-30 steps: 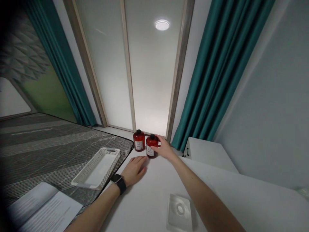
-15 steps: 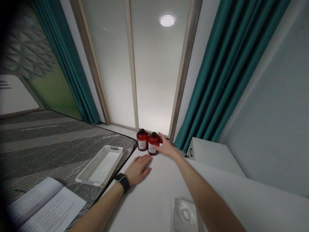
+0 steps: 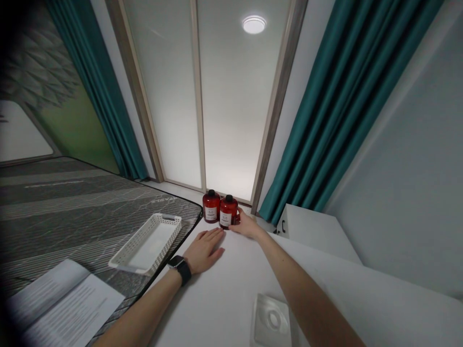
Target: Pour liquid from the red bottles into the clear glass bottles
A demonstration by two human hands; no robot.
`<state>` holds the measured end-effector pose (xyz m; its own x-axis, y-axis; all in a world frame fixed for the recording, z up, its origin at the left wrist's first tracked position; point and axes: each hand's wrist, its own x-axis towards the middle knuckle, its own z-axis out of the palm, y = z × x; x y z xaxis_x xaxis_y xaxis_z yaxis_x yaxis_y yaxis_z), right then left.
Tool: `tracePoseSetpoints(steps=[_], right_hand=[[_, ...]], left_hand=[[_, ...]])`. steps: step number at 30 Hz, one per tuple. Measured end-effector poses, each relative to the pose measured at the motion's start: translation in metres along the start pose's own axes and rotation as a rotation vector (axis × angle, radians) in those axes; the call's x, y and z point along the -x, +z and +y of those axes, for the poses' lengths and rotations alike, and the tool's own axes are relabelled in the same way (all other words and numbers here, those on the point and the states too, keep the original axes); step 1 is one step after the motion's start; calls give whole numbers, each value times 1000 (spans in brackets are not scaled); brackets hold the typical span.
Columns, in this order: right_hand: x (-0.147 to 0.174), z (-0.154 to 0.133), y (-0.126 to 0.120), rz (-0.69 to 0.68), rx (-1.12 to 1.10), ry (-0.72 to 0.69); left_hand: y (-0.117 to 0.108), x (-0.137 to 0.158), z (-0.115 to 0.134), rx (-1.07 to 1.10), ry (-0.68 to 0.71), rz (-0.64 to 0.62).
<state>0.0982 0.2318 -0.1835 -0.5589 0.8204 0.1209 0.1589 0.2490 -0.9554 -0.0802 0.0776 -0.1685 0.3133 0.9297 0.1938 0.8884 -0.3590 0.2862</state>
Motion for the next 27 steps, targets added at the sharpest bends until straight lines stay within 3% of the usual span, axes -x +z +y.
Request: tracePoseSetpoints(steps=[17, 27], right_hand=[[3, -14, 5, -81, 41, 33], [15, -19, 1, 4, 236, 96]], left_hand=[[-2, 1, 2, 13, 3, 42], [-1, 1, 2, 7, 26, 95]])
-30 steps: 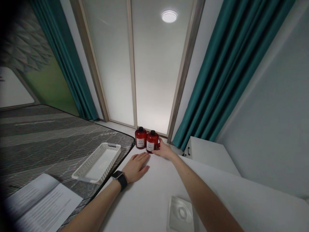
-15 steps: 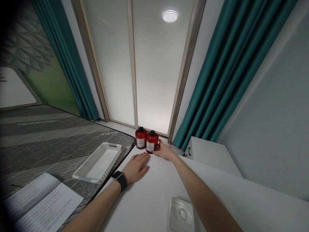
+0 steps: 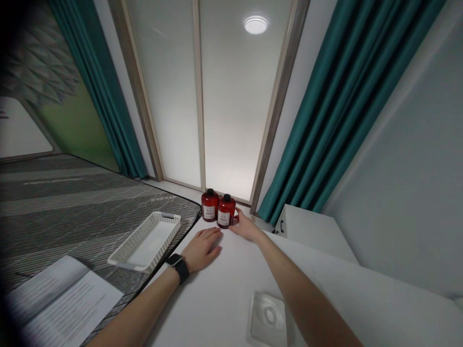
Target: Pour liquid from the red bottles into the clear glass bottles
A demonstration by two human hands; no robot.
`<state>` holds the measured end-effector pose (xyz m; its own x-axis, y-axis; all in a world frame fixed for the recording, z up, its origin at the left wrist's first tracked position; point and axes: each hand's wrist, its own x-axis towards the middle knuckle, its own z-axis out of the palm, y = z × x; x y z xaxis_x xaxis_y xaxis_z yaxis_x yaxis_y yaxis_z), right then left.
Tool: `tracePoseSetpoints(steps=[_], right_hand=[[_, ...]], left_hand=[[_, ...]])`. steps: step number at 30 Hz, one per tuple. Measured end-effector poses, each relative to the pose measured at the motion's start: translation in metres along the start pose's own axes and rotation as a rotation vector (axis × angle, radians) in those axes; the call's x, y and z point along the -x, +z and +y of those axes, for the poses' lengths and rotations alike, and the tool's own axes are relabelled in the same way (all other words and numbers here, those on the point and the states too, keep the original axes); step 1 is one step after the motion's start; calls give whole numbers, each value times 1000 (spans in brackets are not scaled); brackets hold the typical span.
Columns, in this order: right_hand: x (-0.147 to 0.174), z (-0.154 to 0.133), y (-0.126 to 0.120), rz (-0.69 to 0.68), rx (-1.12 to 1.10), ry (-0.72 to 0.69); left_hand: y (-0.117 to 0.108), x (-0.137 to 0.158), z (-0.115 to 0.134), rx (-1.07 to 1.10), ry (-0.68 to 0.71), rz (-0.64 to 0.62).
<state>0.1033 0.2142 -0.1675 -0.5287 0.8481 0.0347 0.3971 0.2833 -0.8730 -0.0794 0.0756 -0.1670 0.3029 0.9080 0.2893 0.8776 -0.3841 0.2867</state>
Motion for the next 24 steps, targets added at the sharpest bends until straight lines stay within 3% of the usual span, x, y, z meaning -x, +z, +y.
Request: tracePoseSetpoints(steps=[7, 17, 24], right_hand=[[33, -1, -10, 64, 13, 43], [108, -34, -24, -61, -187, 27], [159, -48, -47, 32, -250, 35]], left_hand=[[-14, 2, 12, -3, 12, 19], [-21, 4, 40, 76, 26, 5], [-30, -4, 77, 337, 154, -54]])
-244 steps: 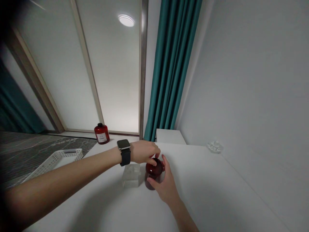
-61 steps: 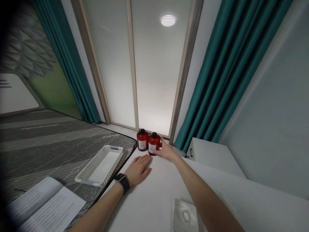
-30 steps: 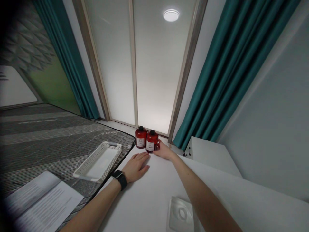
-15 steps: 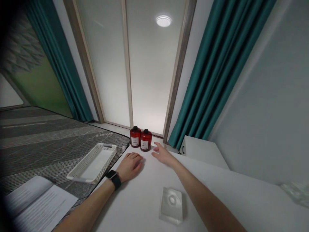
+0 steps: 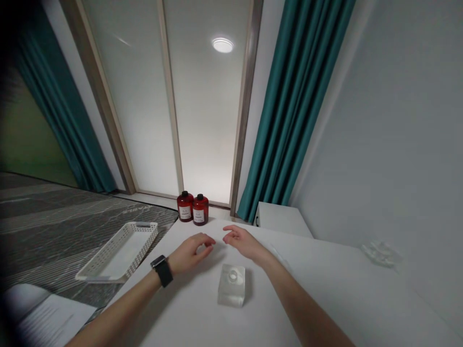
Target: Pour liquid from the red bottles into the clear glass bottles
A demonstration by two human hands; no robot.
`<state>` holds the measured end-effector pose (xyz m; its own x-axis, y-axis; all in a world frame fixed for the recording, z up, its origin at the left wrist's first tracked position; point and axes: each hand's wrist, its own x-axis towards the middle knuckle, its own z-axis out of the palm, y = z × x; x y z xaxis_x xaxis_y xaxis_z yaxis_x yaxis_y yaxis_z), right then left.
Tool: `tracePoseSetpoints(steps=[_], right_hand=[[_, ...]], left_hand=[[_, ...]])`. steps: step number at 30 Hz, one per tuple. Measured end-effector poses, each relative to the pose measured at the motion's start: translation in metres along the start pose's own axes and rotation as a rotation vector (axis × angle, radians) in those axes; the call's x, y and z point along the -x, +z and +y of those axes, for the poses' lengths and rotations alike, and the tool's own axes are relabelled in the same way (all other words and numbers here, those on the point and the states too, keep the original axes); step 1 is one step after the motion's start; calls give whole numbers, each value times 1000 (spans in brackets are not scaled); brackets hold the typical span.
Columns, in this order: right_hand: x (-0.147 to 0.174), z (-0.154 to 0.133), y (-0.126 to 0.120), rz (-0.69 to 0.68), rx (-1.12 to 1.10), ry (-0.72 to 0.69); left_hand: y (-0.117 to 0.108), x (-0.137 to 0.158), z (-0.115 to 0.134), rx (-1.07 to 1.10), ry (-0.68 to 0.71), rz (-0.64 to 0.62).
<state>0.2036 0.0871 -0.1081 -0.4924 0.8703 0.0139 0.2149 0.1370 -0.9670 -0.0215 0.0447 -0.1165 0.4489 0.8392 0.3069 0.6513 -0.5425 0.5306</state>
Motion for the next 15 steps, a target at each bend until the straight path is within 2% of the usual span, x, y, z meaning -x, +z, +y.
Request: tracePoseSetpoints(steps=[4, 8, 15], right_hand=[[34, 7, -14, 115, 2, 7], [69, 27, -29, 325, 52, 16], [111, 59, -63, 665, 199, 40]], left_hand=[[6, -8, 25, 129, 82, -41], [16, -12, 43, 153, 155, -114], [23, -2, 47, 266, 165, -184]])
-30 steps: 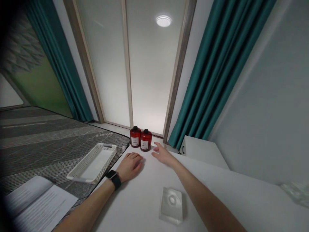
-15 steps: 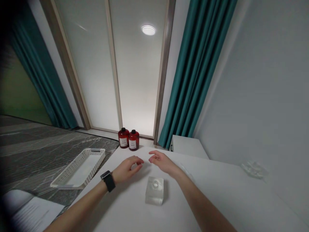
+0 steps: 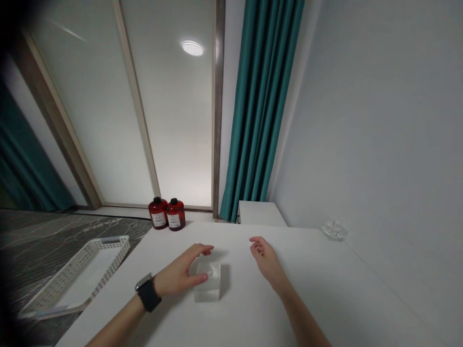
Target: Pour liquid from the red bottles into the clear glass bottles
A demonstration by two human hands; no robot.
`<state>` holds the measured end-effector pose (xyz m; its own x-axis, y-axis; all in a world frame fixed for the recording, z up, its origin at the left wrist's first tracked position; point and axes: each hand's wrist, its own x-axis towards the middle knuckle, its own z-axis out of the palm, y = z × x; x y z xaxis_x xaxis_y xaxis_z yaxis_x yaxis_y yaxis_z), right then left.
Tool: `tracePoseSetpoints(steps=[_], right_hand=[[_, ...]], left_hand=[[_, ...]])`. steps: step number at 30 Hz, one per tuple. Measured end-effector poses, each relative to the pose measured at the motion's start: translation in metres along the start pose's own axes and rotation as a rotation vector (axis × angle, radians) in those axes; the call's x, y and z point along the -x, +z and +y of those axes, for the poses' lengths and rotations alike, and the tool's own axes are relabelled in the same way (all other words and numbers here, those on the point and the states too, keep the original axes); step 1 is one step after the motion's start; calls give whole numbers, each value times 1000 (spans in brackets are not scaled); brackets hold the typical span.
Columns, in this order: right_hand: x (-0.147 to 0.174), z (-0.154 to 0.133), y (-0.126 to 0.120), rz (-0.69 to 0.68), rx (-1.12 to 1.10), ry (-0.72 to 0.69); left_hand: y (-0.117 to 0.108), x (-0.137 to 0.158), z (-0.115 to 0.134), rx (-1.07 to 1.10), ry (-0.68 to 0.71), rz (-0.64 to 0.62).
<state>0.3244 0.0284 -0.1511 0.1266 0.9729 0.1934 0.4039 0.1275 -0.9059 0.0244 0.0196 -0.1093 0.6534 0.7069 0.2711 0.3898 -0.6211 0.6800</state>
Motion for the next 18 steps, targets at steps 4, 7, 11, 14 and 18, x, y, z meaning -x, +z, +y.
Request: tracePoseSetpoints(steps=[4, 7, 11, 14, 18], right_hand=[[-1, 17, -16, 144, 102, -7], [-2, 27, -22, 213, 202, -27], [0, 38, -20, 298, 358, -60], [2, 42, -13, 328, 458, -74], [4, 40, 0, 322, 551, -69]], left_hand=[[4, 13, -6, 40, -47, -54], [8, 19, -8, 24, -100, -71], [13, 18, -3, -11, -125, -55], [14, 17, 0, -5, -139, -47], [13, 17, -2, 55, -181, -43]])
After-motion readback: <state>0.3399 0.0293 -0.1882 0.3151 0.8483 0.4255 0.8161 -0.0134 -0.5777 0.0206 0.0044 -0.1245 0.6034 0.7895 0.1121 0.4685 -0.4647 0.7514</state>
